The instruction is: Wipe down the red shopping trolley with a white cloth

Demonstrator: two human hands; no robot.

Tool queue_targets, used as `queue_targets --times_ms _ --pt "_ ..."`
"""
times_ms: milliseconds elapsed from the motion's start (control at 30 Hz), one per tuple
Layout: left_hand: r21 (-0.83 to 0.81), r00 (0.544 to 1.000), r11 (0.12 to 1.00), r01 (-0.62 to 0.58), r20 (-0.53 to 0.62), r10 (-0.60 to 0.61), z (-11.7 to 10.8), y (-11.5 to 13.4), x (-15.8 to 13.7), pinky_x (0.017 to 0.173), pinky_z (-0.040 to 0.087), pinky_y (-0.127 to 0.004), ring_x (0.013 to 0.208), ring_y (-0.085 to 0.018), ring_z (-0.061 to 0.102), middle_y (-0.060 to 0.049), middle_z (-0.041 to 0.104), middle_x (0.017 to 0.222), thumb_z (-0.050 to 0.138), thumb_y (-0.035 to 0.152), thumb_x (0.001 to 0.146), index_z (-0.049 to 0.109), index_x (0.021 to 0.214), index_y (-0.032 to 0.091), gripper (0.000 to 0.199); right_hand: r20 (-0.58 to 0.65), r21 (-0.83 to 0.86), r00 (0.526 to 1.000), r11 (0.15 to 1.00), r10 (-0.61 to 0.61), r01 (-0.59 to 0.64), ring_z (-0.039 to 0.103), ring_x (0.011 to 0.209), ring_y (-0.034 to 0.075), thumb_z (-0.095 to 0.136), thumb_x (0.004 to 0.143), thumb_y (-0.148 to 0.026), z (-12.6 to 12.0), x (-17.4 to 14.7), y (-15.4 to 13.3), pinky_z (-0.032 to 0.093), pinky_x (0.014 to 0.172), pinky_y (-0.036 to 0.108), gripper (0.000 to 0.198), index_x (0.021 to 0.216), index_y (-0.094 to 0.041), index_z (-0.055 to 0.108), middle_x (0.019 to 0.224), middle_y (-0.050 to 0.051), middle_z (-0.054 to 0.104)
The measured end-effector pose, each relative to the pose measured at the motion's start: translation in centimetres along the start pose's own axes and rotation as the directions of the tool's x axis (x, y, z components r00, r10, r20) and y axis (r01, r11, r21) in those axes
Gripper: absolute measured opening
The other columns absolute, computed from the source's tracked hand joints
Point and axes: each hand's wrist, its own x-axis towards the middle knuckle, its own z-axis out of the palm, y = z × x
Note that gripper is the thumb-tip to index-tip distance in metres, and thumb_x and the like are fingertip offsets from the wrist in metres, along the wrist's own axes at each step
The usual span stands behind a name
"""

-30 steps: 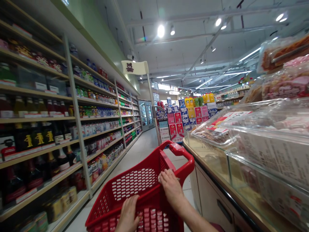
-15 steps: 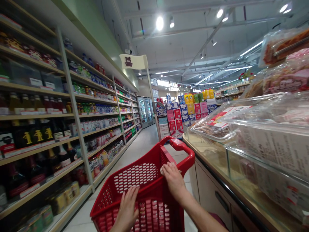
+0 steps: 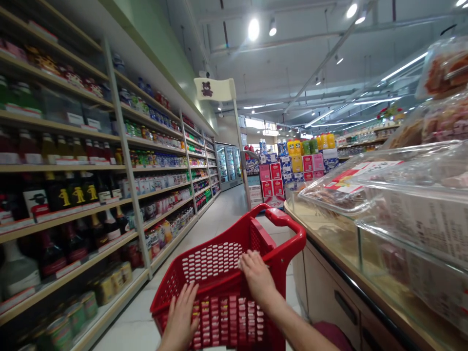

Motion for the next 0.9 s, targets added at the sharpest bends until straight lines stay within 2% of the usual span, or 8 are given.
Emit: queue_targets --times_ms 133,333,400,467,600,733,833,900 --pt "0.014 0.997 0.997 0.078 -0.027 -0.078 0.5 -1.1 -0.8 0.103 0.006 -0.043 0.129 -0.020 0.007 -0.002 0.016 0.140 0.039 0.010 0.058 0.023 0.131 0.018 0.076 0.018 -0.017 0.995 0.995 0.098 -0.098 0.042 0.113 0.021 0.038 0.080 -0.005 -0.7 0.0 0.8 0.032 0.097 0.041 0.037 0.111 -0.018 0.055 0.117 0.007 0.053" --pt "-0.048 0.999 0.998 0.032 0.021 -0.031 0.8 -2.0 -0.9 0.104 0.007 -0.040 0.129 -0.019 0.006 -0.002 0.017 0.140 0.039 0.010 0.055 0.023 0.131 0.018 0.078 0.031 0.091 0.998 0.994 -0.057 0.054 0.047 0.109 0.019 0.046 0.081 -0.015 5.2 0.9 -9.0 0.038 0.093 0.035 0.029 0.107 -0.021 0.056 0.112 0.004 0.057" --pt "-0.046 0.998 0.997 0.058 -0.012 -0.059 1.3 -2.8 -0.9 0.104 0.008 -0.038 0.129 -0.018 0.007 -0.003 0.018 0.140 0.038 0.008 0.054 0.024 0.131 0.016 0.078 0.024 0.088 0.992 0.989 -0.124 0.122 0.046 0.109 0.018 0.045 0.081 -0.013 5.1 0.8 -8.6 0.037 0.094 0.034 0.033 0.112 -0.022 0.053 0.113 0.004 0.056" --pt "-0.037 0.991 0.992 0.118 -0.054 -0.119 1.7 -3.5 -1.0 0.104 0.011 -0.036 0.129 -0.019 0.008 -0.005 0.018 0.140 0.037 0.007 0.055 0.024 0.131 0.013 0.077 0.033 0.056 0.986 0.985 -0.164 0.162 0.045 0.111 0.017 0.042 0.080 -0.007 3.6 0.3 -5.8 0.036 0.095 0.034 0.041 0.116 -0.023 0.049 0.116 0.003 0.054" --pt "-0.040 0.985 0.986 0.159 -0.059 -0.161 1.5 -3.7 -1.5 0.104 0.013 -0.036 0.129 -0.020 0.008 -0.007 0.018 0.140 0.039 0.007 0.055 0.023 0.131 0.011 0.077 0.028 -0.017 0.998 0.998 -0.055 0.056 0.041 0.114 0.019 0.036 0.078 -0.002 0.7 -0.5 -0.7 0.033 0.096 0.038 0.045 0.116 -0.022 0.050 0.119 0.004 0.052" --pt "-0.053 0.989 0.988 0.142 -0.031 -0.144 0.6 -3.3 -1.8 0.104 0.012 -0.035 0.129 -0.021 0.006 -0.007 0.016 0.140 0.040 0.008 0.055 0.022 0.131 0.010 0.078 0.097 0.030 0.995 0.999 0.027 -0.030 0.045 0.111 0.020 0.042 0.080 -0.010 2.6 0.4 -4.8 0.034 0.095 0.040 0.031 0.106 -0.020 0.057 0.114 0.006 0.055" --pt "-0.042 0.993 0.992 0.117 -0.015 -0.118 0.6 -3.6 -1.9 0.104 0.012 -0.033 0.129 -0.021 0.006 -0.007 0.016 0.140 0.039 0.006 0.056 0.022 0.131 0.009 0.077 0.107 0.076 0.992 0.996 -0.061 0.052 0.044 0.111 0.020 0.046 0.080 -0.013 4.3 1.1 -8.6 0.036 0.094 0.037 0.031 0.109 -0.020 0.055 0.115 0.006 0.055" --pt "-0.035 0.993 0.993 0.110 -0.030 -0.111 0.8 -3.8 -1.8 0.105 0.011 -0.033 0.129 -0.020 0.006 -0.007 0.017 0.140 0.039 0.004 0.056 0.022 0.131 0.008 0.076 0.094 0.076 0.987 0.989 -0.131 0.124 0.043 0.113 0.020 0.044 0.080 -0.012 3.7 0.9 -8.0 0.036 0.095 0.037 0.036 0.115 -0.021 0.051 0.119 0.004 0.052"
